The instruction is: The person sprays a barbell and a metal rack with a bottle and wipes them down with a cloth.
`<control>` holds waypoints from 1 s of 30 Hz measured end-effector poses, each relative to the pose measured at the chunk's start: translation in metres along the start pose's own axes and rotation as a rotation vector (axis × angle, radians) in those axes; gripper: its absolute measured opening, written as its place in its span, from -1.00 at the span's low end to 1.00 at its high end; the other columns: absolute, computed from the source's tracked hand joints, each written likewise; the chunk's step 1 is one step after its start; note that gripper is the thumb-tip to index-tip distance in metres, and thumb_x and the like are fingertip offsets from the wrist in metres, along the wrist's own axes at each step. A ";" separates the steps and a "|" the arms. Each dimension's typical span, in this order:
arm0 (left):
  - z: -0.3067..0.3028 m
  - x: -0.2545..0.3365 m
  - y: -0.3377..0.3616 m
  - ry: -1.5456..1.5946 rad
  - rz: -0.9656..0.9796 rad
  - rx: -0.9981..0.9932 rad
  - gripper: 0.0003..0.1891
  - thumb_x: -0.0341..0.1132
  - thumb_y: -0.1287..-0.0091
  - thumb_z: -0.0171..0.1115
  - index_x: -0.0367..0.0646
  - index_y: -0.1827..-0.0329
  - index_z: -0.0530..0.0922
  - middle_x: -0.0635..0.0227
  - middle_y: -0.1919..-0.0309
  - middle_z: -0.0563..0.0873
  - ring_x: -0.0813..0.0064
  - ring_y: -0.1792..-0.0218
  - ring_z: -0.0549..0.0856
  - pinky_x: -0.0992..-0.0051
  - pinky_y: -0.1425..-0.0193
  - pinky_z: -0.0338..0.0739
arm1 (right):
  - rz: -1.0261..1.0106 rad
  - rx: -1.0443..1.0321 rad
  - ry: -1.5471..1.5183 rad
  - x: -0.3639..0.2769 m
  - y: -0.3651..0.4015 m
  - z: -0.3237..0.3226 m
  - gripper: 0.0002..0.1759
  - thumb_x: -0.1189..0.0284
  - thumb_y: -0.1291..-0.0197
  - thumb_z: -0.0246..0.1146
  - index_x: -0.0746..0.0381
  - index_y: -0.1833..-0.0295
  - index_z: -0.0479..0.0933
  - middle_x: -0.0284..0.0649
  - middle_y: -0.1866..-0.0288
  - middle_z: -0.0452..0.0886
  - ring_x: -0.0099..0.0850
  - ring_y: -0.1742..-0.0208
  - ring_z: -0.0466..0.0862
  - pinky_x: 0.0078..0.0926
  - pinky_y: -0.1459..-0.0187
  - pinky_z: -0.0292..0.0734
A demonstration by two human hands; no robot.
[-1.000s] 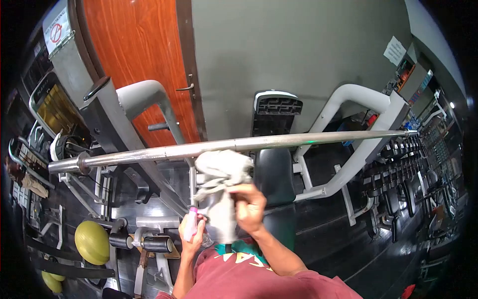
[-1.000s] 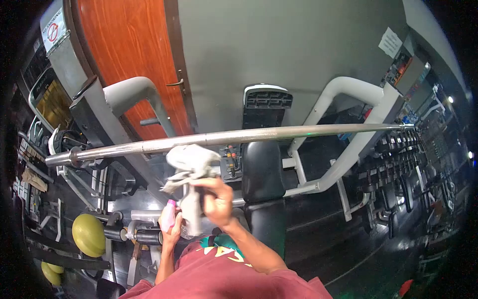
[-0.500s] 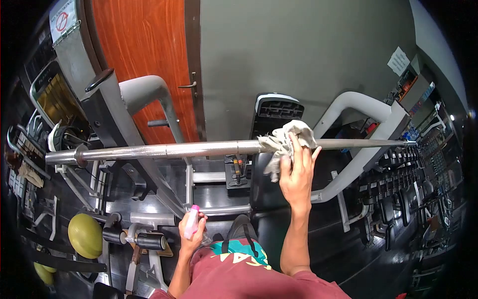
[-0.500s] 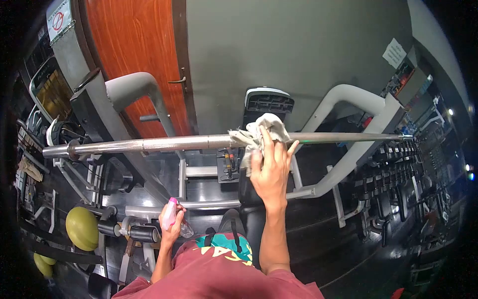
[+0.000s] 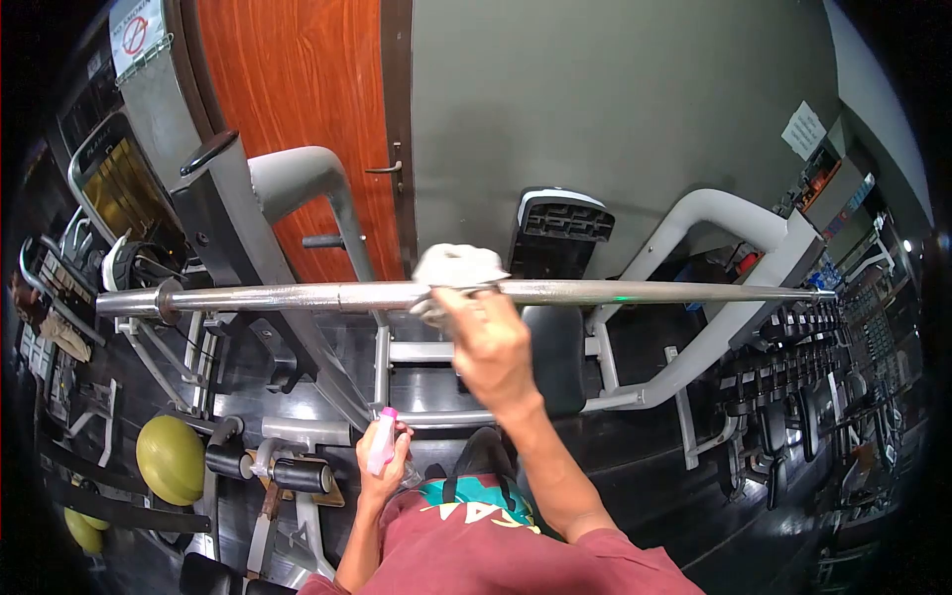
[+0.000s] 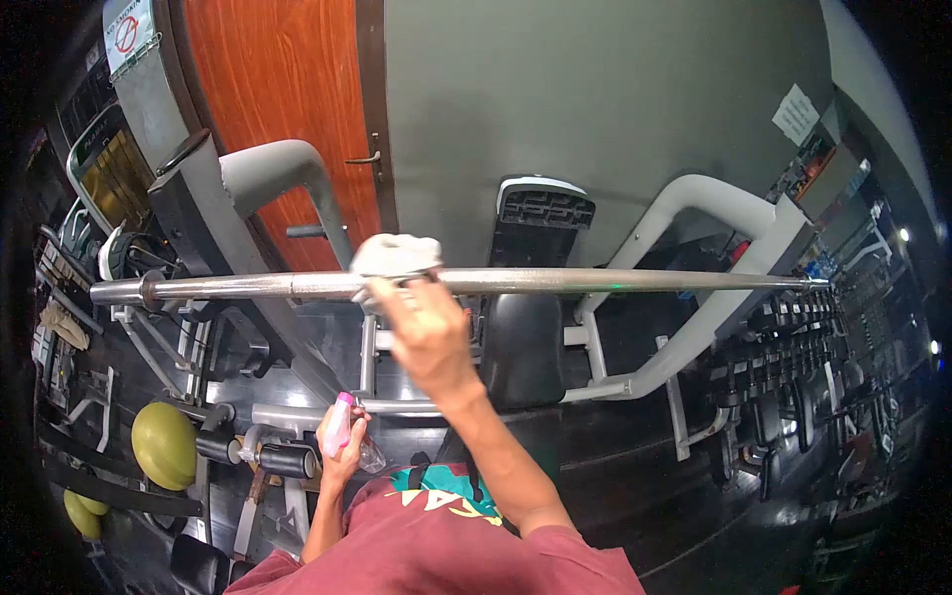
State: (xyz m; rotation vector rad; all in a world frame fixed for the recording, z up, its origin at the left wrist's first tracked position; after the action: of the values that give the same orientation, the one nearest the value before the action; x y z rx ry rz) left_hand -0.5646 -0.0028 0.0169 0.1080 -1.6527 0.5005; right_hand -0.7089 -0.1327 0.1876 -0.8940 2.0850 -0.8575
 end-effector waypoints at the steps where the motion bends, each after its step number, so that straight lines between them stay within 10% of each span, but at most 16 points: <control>1: 0.000 0.001 0.000 -0.006 0.010 0.008 -0.89 -0.54 -0.29 0.22 -0.31 0.17 0.50 0.27 0.37 0.69 0.64 0.57 0.60 0.61 0.50 0.51 | -0.034 -0.062 -0.068 -0.012 -0.006 0.008 -0.38 0.76 0.16 0.17 0.14 -0.12 0.55 -0.01 0.11 0.60 0.00 0.09 0.61 -0.21 0.02 0.55; 5: -0.001 0.003 -0.002 0.002 -0.003 -0.004 -0.89 -0.53 -0.29 0.22 -0.32 0.16 0.50 0.26 0.37 0.69 0.63 0.57 0.60 0.61 0.50 0.51 | -0.081 -0.059 -0.283 -0.015 -0.012 0.002 -0.37 0.72 0.16 0.21 0.16 -0.16 0.53 0.03 0.12 0.60 0.03 -0.12 0.58 -0.19 -0.29 0.43; 7: -0.001 0.000 -0.001 0.009 0.013 -0.002 -0.89 -0.54 -0.30 0.21 -0.32 0.16 0.50 0.25 0.37 0.69 0.63 0.57 0.61 0.61 0.50 0.51 | 0.191 0.034 -0.533 0.008 -0.009 -0.029 -0.38 0.82 0.14 0.12 0.24 -0.14 0.53 -0.11 -0.05 0.61 -0.26 -0.15 0.59 -0.43 -0.23 0.43; 13: 0.011 -0.009 -0.006 0.051 -0.019 -0.050 -0.89 -0.56 -0.29 0.21 -0.32 0.16 0.51 0.27 0.38 0.68 0.63 0.57 0.61 0.62 0.51 0.51 | 0.337 0.827 -0.118 0.077 0.028 -0.139 -0.52 0.76 -0.04 0.07 0.34 -0.13 0.52 -0.05 -0.16 0.55 -0.29 -0.22 0.54 -0.31 -0.33 0.31; 17: 0.017 -0.001 -0.008 0.061 0.006 -0.071 -0.89 -0.57 -0.28 0.21 -0.33 0.17 0.51 0.28 0.39 0.67 0.63 0.58 0.61 0.62 0.51 0.50 | 0.426 0.354 0.375 0.112 0.032 -0.124 -0.48 0.78 0.00 0.11 0.22 -0.12 0.55 -0.09 0.00 0.58 -0.05 -0.17 0.52 -0.13 -0.25 0.35; 23: 0.017 0.009 -0.009 -0.033 0.075 -0.104 -0.89 -0.57 -0.28 0.21 -0.32 0.17 0.51 0.28 0.39 0.67 0.63 0.59 0.60 0.62 0.51 0.50 | 0.278 0.386 0.343 0.067 0.031 -0.072 -0.48 0.80 0.10 0.13 0.19 -0.03 0.58 -0.06 0.09 0.58 -0.01 -0.06 0.55 -0.16 -0.13 0.42; 30: 0.016 0.006 -0.011 -0.056 0.130 -0.108 -0.89 -0.55 -0.28 0.22 -0.31 0.17 0.52 0.30 0.43 0.67 0.64 0.59 0.60 0.62 0.52 0.50 | 0.306 0.197 -0.406 0.029 0.040 -0.049 -0.42 0.82 0.17 0.07 0.24 -0.05 0.56 -0.08 0.06 0.61 -0.08 -0.08 0.60 -0.34 -0.14 0.47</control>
State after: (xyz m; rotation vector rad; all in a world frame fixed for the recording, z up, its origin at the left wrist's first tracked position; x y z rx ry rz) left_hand -0.5760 -0.0178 0.0244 -0.0669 -1.7455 0.5091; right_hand -0.7756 -0.1200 0.1729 -0.5678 1.6931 -0.6421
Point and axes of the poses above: each hand's wrist, its own y-axis away from the middle knuckle, its own z-axis out of the palm, x = y × z, the point moved 5 cm from there along -y, towards the middle knuckle
